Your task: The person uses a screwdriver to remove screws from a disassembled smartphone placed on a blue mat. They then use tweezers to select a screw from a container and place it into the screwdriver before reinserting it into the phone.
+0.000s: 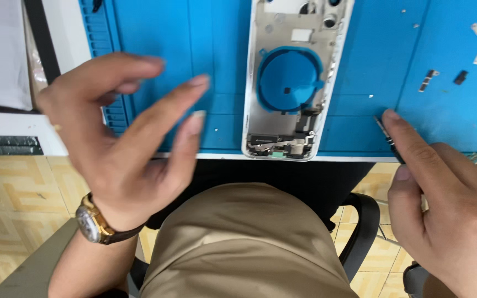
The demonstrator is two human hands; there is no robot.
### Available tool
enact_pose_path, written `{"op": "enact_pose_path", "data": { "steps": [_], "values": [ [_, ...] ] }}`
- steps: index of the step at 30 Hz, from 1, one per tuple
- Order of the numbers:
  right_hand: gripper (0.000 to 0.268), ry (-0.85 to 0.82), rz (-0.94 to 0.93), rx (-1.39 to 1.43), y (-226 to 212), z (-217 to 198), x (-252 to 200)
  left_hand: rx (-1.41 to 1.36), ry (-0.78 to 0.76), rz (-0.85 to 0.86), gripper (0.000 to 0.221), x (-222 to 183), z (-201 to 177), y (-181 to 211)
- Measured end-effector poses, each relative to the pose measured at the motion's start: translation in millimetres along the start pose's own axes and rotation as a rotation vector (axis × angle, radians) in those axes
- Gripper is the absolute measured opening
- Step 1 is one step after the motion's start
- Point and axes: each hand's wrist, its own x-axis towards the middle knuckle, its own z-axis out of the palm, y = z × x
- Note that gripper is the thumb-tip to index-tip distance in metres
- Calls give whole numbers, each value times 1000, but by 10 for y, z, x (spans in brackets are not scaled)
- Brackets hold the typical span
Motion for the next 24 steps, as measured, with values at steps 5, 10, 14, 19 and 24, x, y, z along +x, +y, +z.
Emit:
{"op": "enact_pose_path", "data": {
  "steps": [5,10,14,19,24],
  "values": [
    [38,169,111,179,67,-144,-152,114,111,60,21,-432,-134,-358],
    [40,397,575,477,551,71,-616,162,71,28,32,-696,-226,-535],
    [41,597,528,162,925,129,-599,254,42,-31,40,-911,-193,-635],
    [39,625,456,-42,1167,245,-265,401,2,-171,49,-889,-198,-501],
    [35,623,525,48,1184,369,-146,371,26,-54,45,-911,-259,-561]
  ]
}}
